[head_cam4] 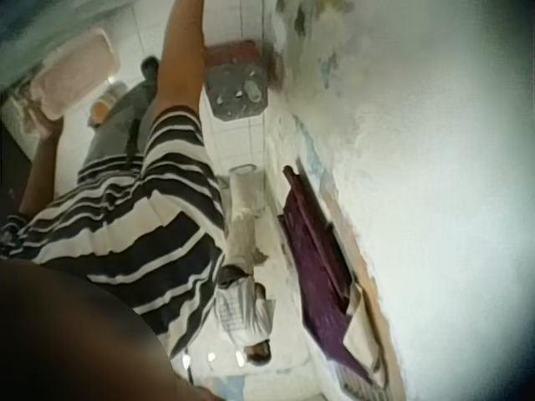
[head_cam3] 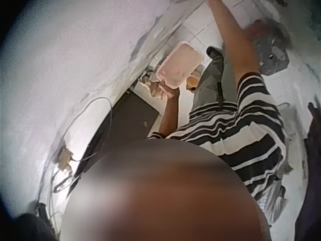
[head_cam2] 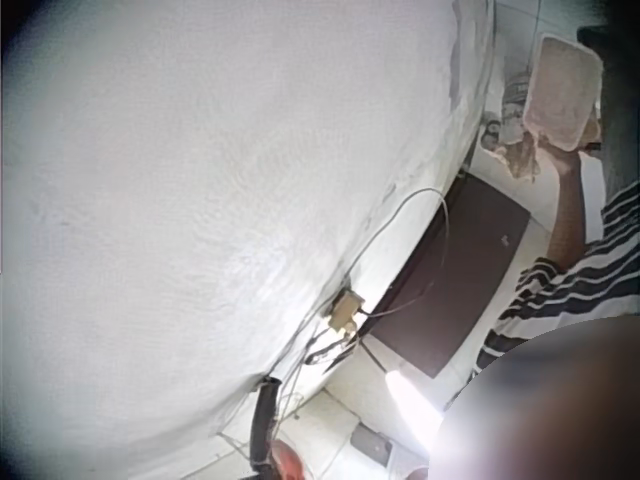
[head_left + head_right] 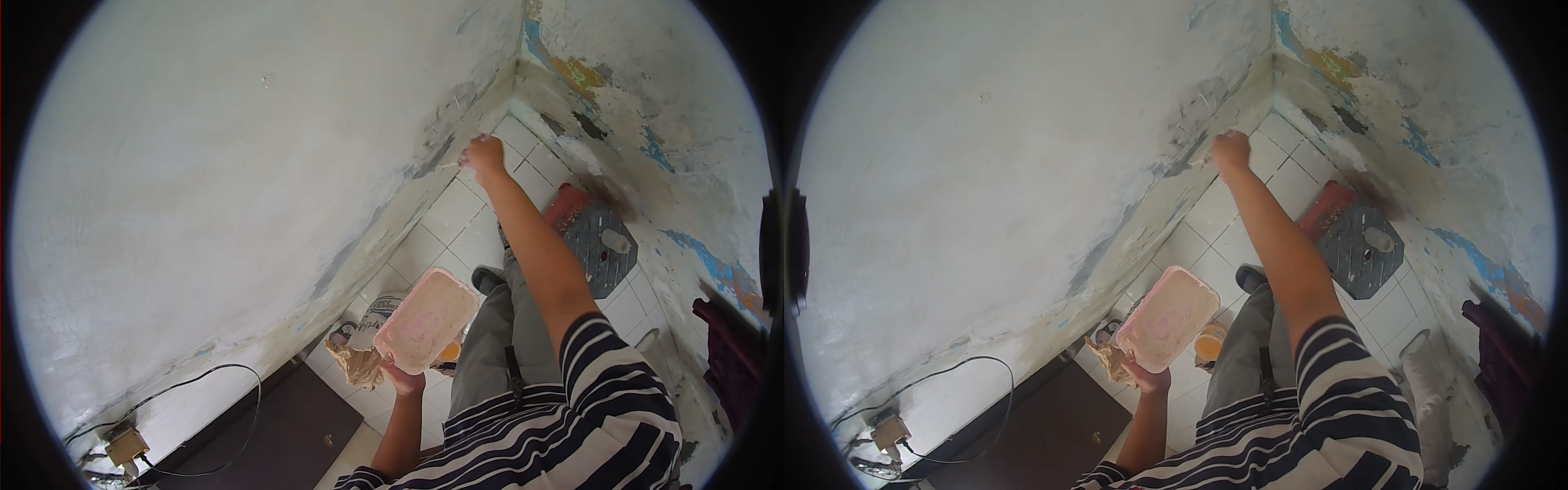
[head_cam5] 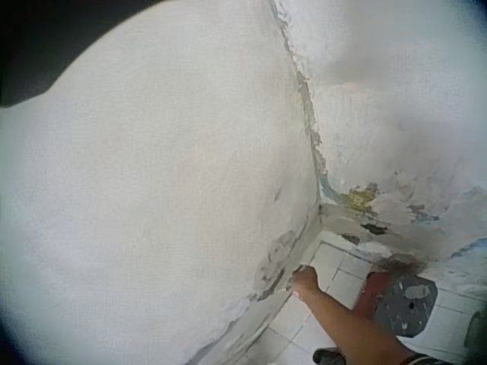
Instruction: The person applies plaster or putty to a damaged wall using a putty knife.
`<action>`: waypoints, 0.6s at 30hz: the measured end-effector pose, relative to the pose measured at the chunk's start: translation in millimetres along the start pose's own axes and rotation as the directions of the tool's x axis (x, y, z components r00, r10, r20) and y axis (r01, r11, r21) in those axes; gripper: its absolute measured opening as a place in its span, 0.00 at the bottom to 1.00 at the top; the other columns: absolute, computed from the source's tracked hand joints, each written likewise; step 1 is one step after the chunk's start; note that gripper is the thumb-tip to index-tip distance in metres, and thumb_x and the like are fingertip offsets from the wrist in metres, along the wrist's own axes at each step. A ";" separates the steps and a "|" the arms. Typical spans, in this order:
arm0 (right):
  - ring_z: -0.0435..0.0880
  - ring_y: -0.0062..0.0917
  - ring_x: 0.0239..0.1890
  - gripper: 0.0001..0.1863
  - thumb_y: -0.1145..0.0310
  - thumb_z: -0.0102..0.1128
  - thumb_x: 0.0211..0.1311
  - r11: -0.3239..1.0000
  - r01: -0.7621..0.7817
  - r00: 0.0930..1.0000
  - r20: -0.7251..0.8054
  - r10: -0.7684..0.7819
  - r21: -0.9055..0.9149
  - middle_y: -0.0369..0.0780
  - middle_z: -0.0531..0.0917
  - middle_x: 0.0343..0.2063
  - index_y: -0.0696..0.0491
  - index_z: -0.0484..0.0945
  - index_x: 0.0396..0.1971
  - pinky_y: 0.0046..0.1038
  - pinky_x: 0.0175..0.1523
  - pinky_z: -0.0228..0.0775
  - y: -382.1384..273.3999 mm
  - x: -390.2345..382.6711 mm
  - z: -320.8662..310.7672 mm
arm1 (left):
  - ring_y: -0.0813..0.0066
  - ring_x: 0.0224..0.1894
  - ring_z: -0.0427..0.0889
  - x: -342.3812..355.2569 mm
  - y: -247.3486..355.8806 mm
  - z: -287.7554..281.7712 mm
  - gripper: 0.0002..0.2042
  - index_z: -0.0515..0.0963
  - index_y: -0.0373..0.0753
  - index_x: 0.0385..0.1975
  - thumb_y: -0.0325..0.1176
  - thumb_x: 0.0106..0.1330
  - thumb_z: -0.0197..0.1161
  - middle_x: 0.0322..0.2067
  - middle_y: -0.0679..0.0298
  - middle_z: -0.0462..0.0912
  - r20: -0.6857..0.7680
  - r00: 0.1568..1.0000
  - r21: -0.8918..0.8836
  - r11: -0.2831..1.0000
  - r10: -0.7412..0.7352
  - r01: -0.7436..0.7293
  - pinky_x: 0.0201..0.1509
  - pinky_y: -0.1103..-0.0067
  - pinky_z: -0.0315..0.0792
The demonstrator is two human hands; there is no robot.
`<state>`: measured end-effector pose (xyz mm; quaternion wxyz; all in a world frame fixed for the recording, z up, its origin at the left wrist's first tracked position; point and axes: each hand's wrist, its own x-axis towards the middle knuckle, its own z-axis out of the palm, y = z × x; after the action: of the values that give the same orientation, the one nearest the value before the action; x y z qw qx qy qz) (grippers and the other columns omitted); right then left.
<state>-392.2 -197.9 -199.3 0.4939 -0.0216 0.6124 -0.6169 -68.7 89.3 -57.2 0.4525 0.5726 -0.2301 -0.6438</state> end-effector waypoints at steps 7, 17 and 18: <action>0.82 0.33 0.23 0.12 0.76 0.53 0.57 0.972 0.219 0.970 0.131 -0.206 -0.090 0.44 0.80 0.24 0.61 0.77 0.40 0.31 0.29 0.75 -54.1 -7.8 1.2 | 0.59 0.68 0.66 -1.1 7.6 6.0 0.35 0.62 0.42 0.67 0.56 0.63 0.48 0.64 0.59 0.68 -0.028 0.999 -0.024 0.999 0.031 -0.032 0.70 0.60 0.60; 0.79 0.31 0.24 0.04 0.81 0.48 0.59 0.978 0.050 0.989 -0.127 -0.077 -0.204 0.43 0.76 0.25 0.60 0.72 0.32 0.35 0.25 0.71 -10.9 28.4 29.0 | 0.58 0.66 0.69 -2.9 11.6 8.3 0.34 0.63 0.39 0.66 0.54 0.64 0.47 0.63 0.59 0.70 -0.033 0.999 -0.033 0.999 0.026 -0.027 0.69 0.61 0.63; 0.82 0.34 0.28 0.05 0.80 0.49 0.58 0.963 0.126 0.982 -0.109 -0.156 -0.238 0.47 0.79 0.28 0.61 0.74 0.33 0.36 0.29 0.72 -22.1 25.4 42.7 | 0.58 0.65 0.69 -2.9 11.1 8.9 0.33 0.63 0.39 0.66 0.54 0.63 0.47 0.63 0.59 0.70 -0.045 0.997 -0.028 0.997 0.066 -0.068 0.69 0.62 0.63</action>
<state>-391.2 -250.7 -186.1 0.4030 -0.0831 0.7067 -0.5755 -73.8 84.4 -44.5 0.4872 0.5717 -0.2297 -0.6189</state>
